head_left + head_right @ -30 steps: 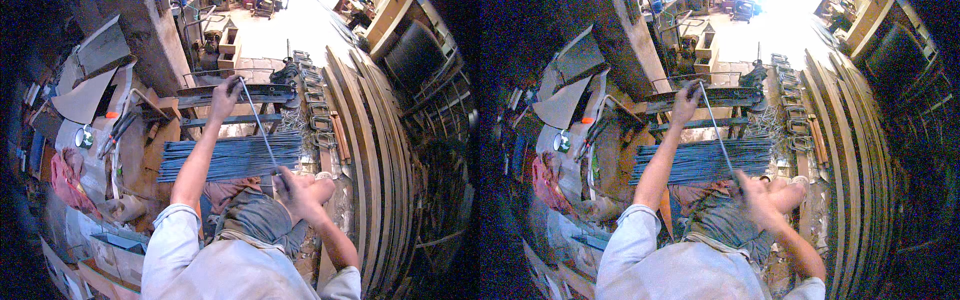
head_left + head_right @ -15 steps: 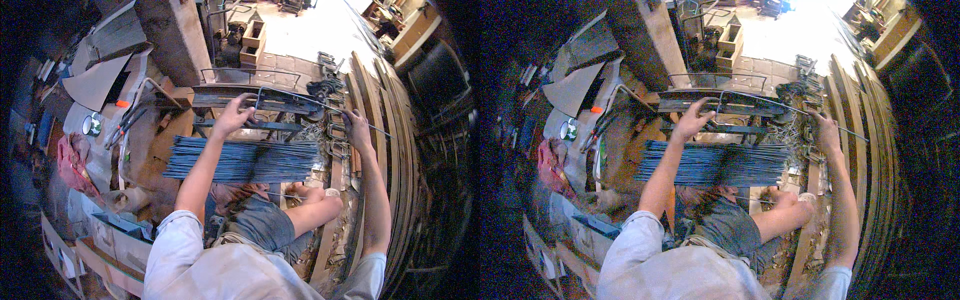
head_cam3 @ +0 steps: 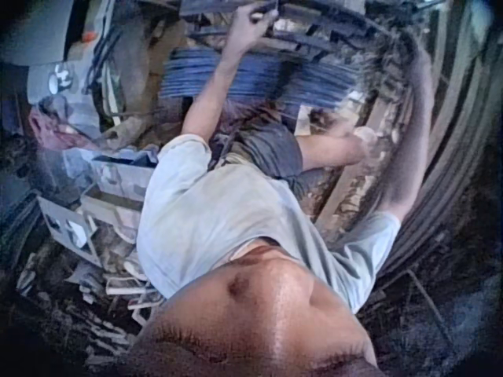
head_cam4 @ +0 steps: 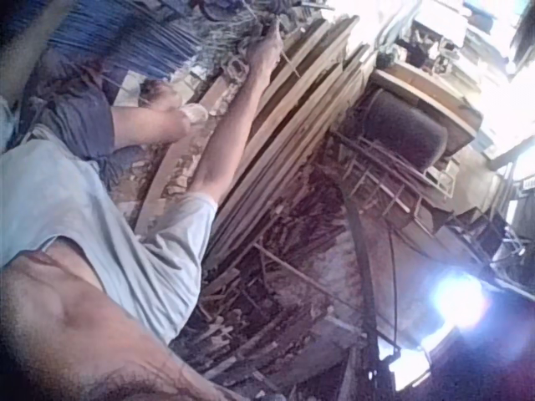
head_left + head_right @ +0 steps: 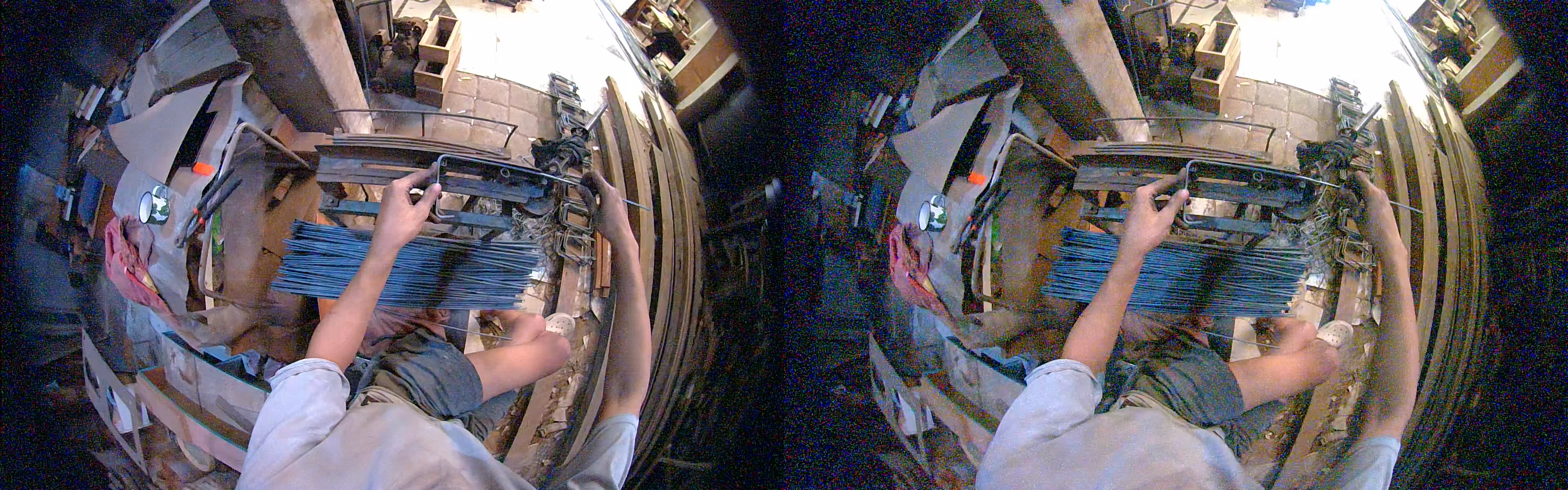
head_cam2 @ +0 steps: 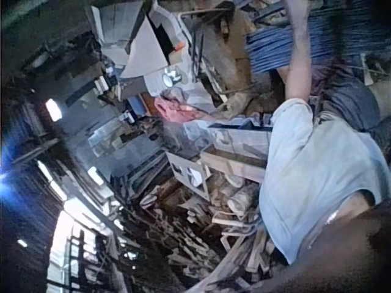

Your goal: The person bends metal rods by hand using a manual bending jig, placing each rod in the jig and pulling the lever to shape it.

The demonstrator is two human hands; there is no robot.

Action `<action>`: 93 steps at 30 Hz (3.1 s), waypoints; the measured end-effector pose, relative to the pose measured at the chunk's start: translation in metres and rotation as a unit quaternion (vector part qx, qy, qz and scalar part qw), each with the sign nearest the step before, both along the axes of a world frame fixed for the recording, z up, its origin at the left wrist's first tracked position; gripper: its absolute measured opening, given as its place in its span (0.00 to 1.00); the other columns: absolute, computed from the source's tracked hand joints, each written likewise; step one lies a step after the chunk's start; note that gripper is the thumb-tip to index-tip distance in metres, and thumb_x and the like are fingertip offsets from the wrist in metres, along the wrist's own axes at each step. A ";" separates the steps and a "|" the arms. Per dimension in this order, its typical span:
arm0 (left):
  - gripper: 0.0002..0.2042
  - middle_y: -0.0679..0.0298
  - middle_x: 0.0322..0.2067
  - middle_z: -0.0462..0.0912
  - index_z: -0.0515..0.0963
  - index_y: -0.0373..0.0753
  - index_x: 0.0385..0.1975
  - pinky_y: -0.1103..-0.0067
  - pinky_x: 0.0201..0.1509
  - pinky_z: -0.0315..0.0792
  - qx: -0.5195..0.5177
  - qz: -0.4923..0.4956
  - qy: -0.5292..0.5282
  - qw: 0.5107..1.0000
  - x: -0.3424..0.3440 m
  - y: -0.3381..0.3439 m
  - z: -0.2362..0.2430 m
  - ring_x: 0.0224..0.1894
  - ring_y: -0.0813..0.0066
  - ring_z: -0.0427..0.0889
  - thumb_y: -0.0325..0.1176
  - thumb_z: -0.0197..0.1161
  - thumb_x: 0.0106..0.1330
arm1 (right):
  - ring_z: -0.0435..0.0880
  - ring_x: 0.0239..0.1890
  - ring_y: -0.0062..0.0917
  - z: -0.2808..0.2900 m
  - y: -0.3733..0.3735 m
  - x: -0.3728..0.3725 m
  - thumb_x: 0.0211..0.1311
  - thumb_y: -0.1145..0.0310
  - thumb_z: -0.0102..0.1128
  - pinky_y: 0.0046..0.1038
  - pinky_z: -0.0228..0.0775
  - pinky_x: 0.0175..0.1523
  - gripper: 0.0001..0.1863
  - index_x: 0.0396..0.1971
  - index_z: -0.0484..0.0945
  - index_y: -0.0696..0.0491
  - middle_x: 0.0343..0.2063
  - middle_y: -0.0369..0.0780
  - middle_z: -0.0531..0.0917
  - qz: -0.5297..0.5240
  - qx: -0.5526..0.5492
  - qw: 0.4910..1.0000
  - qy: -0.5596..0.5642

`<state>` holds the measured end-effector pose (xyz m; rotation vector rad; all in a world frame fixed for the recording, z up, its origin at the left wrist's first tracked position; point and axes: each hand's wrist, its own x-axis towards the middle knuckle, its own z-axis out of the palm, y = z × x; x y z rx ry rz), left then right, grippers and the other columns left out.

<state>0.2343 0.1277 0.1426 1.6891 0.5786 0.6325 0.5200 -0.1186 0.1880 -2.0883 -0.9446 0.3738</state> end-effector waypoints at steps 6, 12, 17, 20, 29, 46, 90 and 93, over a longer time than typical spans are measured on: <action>0.17 0.54 0.31 0.84 0.76 0.30 0.50 0.78 0.27 0.74 0.092 0.039 0.048 0.994 0.002 -0.003 0.008 0.25 0.80 0.81 0.32 0.60 0.64 | 0.70 0.26 0.24 0.003 0.001 0.006 0.63 0.67 0.60 0.28 0.65 0.35 0.12 0.31 0.72 0.61 0.23 0.43 0.77 0.067 -0.028 0.987 -0.145; 0.17 0.51 0.32 0.83 0.77 0.29 0.48 0.75 0.34 0.73 0.091 0.068 0.117 0.987 0.001 -0.017 0.019 0.29 0.75 0.80 0.35 0.59 0.64 | 0.70 0.26 0.25 0.002 0.001 0.006 0.61 0.66 0.62 0.29 0.65 0.35 0.13 0.32 0.72 0.60 0.23 0.42 0.76 0.062 0.027 0.996 -0.057; 0.23 0.47 0.43 0.82 0.78 0.29 0.45 0.70 0.58 0.68 0.091 0.027 0.128 0.987 -0.009 -0.011 0.016 0.49 0.57 0.80 0.46 0.61 0.63 | 0.78 0.39 0.21 0.017 0.005 -0.002 0.62 0.75 0.54 0.26 0.71 0.47 0.14 0.47 0.75 0.63 0.37 0.44 0.83 0.048 -0.125 0.990 -0.037; 0.27 0.45 0.49 0.78 0.73 0.30 0.53 0.69 0.61 0.65 0.075 -0.056 0.134 0.987 -0.017 -0.005 0.016 0.55 0.57 0.77 0.46 0.62 0.62 | 0.81 0.42 0.27 -0.016 -0.006 0.013 0.61 0.72 0.56 0.30 0.70 0.51 0.19 0.51 0.73 0.63 0.41 0.48 0.83 0.030 -0.085 0.996 0.000; 0.40 0.44 0.56 0.68 0.66 0.37 0.61 0.61 0.63 0.63 0.344 -0.176 0.254 0.886 -0.023 0.018 0.043 0.58 0.45 0.68 0.51 0.71 0.49 | 0.72 0.28 0.21 -0.027 -0.007 0.016 0.63 0.70 0.59 0.28 0.68 0.37 0.10 0.36 0.72 0.62 0.25 0.42 0.79 0.075 -0.044 0.987 -0.136; 0.42 0.49 0.51 0.69 0.74 0.42 0.55 0.58 0.64 0.60 0.458 -0.161 0.186 0.854 -0.011 0.050 0.024 0.57 0.49 0.66 0.62 0.72 0.40 | 0.77 0.30 0.24 -0.025 -0.009 0.018 0.62 0.65 0.61 0.30 0.69 0.38 0.14 0.34 0.71 0.62 0.27 0.44 0.81 0.016 -0.009 0.999 0.035; 0.43 0.52 0.52 0.70 0.74 0.43 0.53 0.53 0.62 0.59 0.530 -0.155 0.163 0.818 -0.017 0.046 0.015 0.57 0.46 0.67 0.63 0.73 0.36 | 0.75 0.57 0.36 -0.040 -0.010 0.050 0.62 0.67 0.46 0.47 0.60 0.62 0.20 0.54 0.71 0.49 0.57 0.39 0.74 -0.047 -0.467 0.826 -0.313; 0.47 0.47 0.55 0.67 0.72 0.45 0.57 0.51 0.64 0.56 0.546 -0.156 0.161 0.807 -0.015 0.052 0.003 0.59 0.45 0.65 0.70 0.67 0.38 | 0.74 0.57 0.34 -0.045 -0.057 0.020 0.63 0.66 0.44 0.52 0.55 0.63 0.21 0.57 0.69 0.47 0.57 0.36 0.74 -0.049 -0.497 0.795 -0.345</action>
